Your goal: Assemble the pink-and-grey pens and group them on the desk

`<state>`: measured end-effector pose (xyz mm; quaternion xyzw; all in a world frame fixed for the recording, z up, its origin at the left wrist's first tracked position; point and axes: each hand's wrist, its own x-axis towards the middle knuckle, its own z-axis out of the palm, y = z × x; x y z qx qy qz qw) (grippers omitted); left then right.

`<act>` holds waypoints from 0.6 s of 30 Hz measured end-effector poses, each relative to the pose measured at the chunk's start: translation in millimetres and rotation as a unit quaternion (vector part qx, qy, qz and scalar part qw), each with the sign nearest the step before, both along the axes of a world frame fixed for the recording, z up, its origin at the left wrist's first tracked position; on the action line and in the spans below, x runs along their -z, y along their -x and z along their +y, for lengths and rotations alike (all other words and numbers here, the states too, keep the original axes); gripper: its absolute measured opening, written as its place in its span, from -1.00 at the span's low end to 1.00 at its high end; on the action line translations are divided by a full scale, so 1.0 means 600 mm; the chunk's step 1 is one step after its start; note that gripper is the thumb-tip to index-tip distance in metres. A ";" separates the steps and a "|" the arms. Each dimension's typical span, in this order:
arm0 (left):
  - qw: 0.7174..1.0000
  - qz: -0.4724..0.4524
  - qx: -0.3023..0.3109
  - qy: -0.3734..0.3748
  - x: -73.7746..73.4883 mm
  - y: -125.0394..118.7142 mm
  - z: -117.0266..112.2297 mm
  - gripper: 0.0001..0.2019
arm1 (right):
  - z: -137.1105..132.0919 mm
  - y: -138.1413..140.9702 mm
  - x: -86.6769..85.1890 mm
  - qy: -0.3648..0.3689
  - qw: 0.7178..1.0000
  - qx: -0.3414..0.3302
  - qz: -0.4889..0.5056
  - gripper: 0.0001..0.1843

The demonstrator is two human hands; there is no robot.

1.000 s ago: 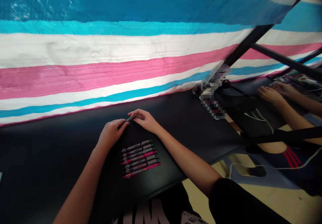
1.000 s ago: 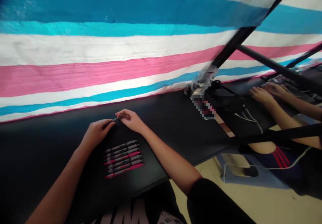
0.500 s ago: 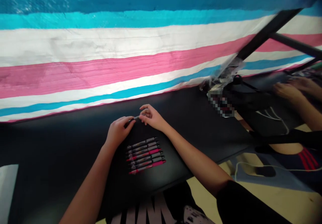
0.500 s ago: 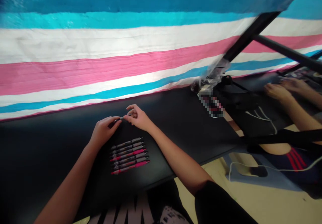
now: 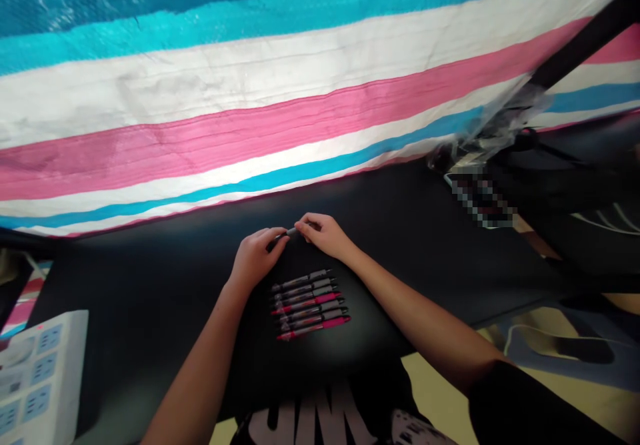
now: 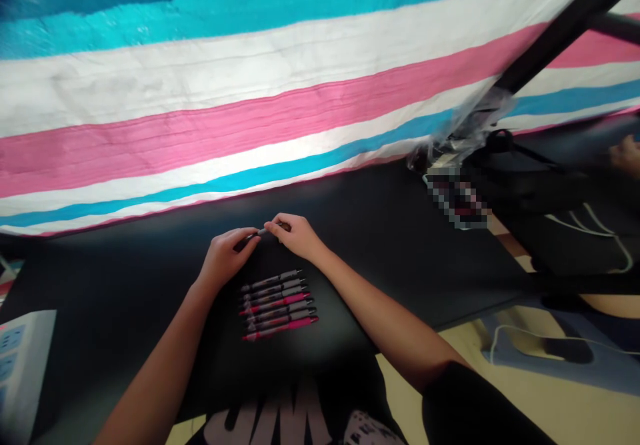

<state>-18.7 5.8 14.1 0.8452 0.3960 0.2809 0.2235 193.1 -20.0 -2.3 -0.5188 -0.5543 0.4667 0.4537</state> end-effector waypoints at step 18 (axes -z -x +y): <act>1.000 0.018 -0.006 -0.001 -0.012 0.015 0.002 -0.82 | -0.008 0.012 -0.006 0.010 0.963 0.066 0.261 -0.75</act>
